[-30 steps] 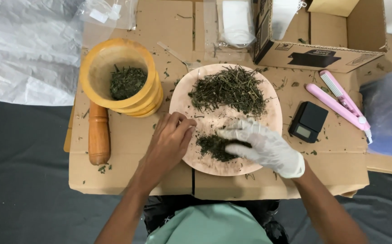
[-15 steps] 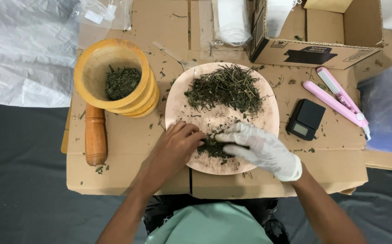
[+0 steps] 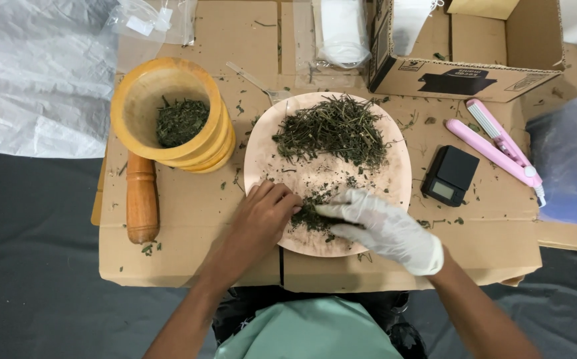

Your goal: Sorting through dried tea leaves on a plate to remove debris and then grinding them using a wooden mortar and pestle.

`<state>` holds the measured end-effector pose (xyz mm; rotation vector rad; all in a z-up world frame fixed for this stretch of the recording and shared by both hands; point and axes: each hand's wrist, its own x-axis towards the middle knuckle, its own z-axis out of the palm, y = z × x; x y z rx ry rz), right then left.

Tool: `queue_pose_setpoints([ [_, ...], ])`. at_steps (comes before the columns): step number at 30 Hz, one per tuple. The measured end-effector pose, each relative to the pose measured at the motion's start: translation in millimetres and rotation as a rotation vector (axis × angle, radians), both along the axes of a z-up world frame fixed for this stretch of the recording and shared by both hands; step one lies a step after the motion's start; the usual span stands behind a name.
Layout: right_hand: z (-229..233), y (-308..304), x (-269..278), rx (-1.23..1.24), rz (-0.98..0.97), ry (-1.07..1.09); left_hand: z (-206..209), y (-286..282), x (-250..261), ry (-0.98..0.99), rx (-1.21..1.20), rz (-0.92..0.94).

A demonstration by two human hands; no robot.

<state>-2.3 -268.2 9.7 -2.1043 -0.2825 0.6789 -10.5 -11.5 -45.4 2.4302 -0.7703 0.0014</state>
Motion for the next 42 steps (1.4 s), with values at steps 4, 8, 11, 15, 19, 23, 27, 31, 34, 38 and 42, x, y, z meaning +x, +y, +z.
queue_pose_setpoints([
  [4,-6.5,0.5,-3.8,-0.062,0.085,-0.107,0.9,0.2,0.1,0.007,-0.018,0.001],
  [8,5.8,3.1,0.1,0.014,-0.136,0.172,14.8,2.9,0.3,0.037,-0.031,0.042],
  [11,25.7,10.7,7.9,0.023,-0.071,0.054,21.6,4.2,1.5,-0.006,-0.066,0.078],
  [15,24.2,30.8,11.6,0.025,0.038,0.028,20.0,6.3,1.7,-0.001,-0.068,0.082],
  [19,13.6,31.5,6.3,-0.004,0.196,-0.123,31.8,9.2,-0.7,0.005,-0.071,0.108],
  [23,12.5,32.2,7.3,-0.037,0.179,-0.105,30.4,11.3,0.0,-0.017,-0.064,0.115],
  [27,14.6,37.1,6.8,-0.079,0.066,0.024,23.1,10.6,-0.5,-0.003,-0.056,0.118],
  [31,17.8,48.2,9.5,-0.114,0.002,0.116,24.9,10.6,-0.6,-0.018,-0.043,0.132],
  [34,19.3,53.6,7.8,-0.148,-0.08,0.215,34.1,8.1,0.9,0.014,-0.078,0.127],
  [38,21.8,57.6,6.5,-0.191,-0.21,0.354,26.6,8.7,6.4,-0.014,-0.069,0.137],
  [42,-3.2,22.7,10.0,0.263,-0.317,-0.25,17.1,11.9,6.3,-0.037,-0.057,0.143],
])
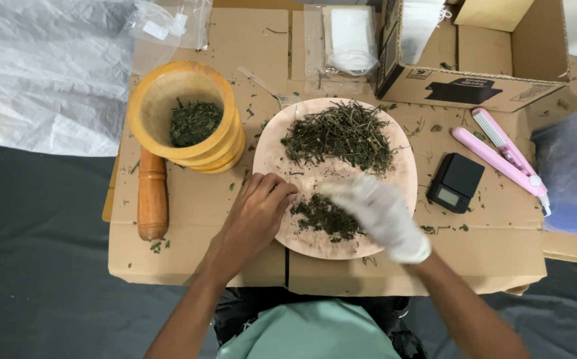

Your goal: Sorting through dried tea leaves on a plate to remove debris and then grinding them using a wooden mortar and pestle.

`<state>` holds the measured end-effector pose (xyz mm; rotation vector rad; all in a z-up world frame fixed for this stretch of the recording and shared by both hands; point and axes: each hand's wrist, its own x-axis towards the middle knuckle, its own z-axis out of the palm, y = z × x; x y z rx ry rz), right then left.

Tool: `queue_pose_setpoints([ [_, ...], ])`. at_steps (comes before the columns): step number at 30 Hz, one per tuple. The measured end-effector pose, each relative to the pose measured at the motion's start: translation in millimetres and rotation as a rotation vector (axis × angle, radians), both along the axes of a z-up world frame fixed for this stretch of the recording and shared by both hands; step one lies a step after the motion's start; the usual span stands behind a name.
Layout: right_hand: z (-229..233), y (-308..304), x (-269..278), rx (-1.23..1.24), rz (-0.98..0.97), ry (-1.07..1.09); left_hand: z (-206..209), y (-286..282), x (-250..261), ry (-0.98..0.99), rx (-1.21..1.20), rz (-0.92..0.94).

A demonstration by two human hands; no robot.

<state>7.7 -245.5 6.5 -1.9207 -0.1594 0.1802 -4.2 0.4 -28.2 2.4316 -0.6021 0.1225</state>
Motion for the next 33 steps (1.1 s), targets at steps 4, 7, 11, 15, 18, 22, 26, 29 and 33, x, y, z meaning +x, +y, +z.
queue_pose_setpoints([
  [4,13.5,-3.2,15.8,0.245,-0.17,0.373,-2.4,-1.3,-0.2,0.023,-0.013,0.004],
  [7,-3.9,-9.3,27.6,0.356,-0.262,0.455,-4.3,-2.0,0.4,0.014,-0.029,0.01],
  [11,15.2,5.8,48.3,0.465,-0.087,0.43,-2.4,-4.0,0.2,-0.027,-0.028,-0.007],
  [15,43.8,48.9,83.4,0.514,0.052,0.248,-7.6,-3.7,5.1,-0.055,-0.005,-0.013],
  [18,64.3,101.1,100.2,0.542,0.149,0.105,-16.7,-0.9,7.3,-0.084,-0.06,-0.025],
  [22,82.9,154.3,124.2,0.572,0.274,-0.028,-7.3,3.2,3.8,-0.113,-0.065,0.033],
  [26,71.8,164.4,136.7,0.575,0.238,0.036,5.2,11.0,2.8,-0.331,-0.25,0.173],
  [29,59.0,167.2,139.9,0.575,0.228,0.035,19.8,26.2,3.7,-0.514,-0.326,0.31],
  [33,63.8,168.2,136.4,0.513,0.224,0.0,50.2,42.2,29.5,-0.733,-0.189,0.474],
])
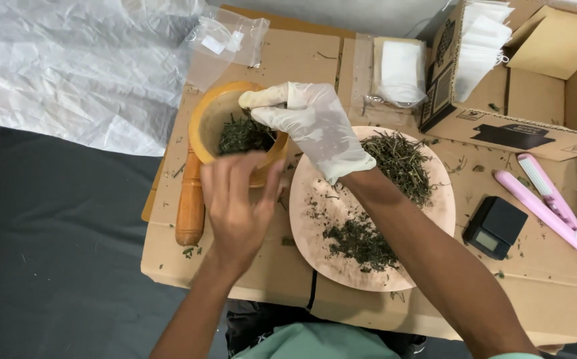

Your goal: Sorting through dried tea leaves on a plate to remove debris and then grinding them using a wooden mortar and pestle.

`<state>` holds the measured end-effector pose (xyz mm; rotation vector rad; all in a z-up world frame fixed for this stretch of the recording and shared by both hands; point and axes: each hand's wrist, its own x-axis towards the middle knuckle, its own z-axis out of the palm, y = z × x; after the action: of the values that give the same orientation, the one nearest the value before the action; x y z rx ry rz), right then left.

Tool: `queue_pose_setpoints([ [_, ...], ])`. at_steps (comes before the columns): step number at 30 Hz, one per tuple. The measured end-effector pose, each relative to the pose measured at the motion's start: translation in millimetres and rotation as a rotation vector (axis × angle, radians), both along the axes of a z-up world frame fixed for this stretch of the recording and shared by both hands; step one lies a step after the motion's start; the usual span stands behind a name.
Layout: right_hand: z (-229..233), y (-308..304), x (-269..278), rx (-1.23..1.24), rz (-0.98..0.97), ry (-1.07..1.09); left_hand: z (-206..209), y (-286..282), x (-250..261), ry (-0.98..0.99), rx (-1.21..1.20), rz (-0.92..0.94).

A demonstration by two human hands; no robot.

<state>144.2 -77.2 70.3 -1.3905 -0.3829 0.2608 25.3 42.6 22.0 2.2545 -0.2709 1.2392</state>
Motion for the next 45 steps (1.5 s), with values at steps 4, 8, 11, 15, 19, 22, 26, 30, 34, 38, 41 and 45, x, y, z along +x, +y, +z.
queue_pose_setpoints([
  [4,6.8,3.1,-3.5,0.06,0.004,0.011,20.2,-3.5,17.2,-0.032,0.061,0.057],
  [8,4.7,7.8,-3.4,-0.119,-0.062,0.026,22.4,-1.1,21.5,-0.06,0.146,0.1],
  [11,4.3,11.1,-3.3,-0.143,-0.075,0.023,25.0,0.6,17.5,-0.087,0.131,0.132],
  [15,-0.5,17.3,-0.2,-0.204,-0.072,-0.065,23.7,8.1,11.3,-0.13,0.054,0.14],
  [19,12.4,11.3,-3.6,-0.394,-0.017,-0.161,30.2,7.9,8.8,-0.114,0.023,0.158],
  [22,33.5,-5.9,-19.3,-0.403,0.047,-0.239,39.6,2.6,8.6,-0.063,-0.065,0.114],
  [26,48.8,-50.0,-27.3,-0.444,0.128,-0.375,52.5,-12.1,9.8,0.007,-0.169,-0.032],
  [30,47.6,-116.5,-37.3,-0.519,0.206,-0.524,30.9,-32.9,9.1,0.163,-0.156,-0.242],
  [34,19.5,-176.2,-40.8,-0.623,-0.003,-0.49,19.3,-67.5,3.3,0.544,-0.48,-0.393],
  [38,-42.7,-232.1,-45.9,-1.146,-0.253,-0.569,-31.2,-76.5,2.1,0.425,0.015,-0.618],
  [41,-59.0,-246.4,-60.8,-1.261,-0.19,-0.577,-38.0,-76.5,-2.6,0.52,0.028,-0.679],
  [45,-40.6,-228.2,-117.2,-1.061,0.102,0.124,-68.1,-73.8,-15.2,0.594,0.123,-0.774],
])
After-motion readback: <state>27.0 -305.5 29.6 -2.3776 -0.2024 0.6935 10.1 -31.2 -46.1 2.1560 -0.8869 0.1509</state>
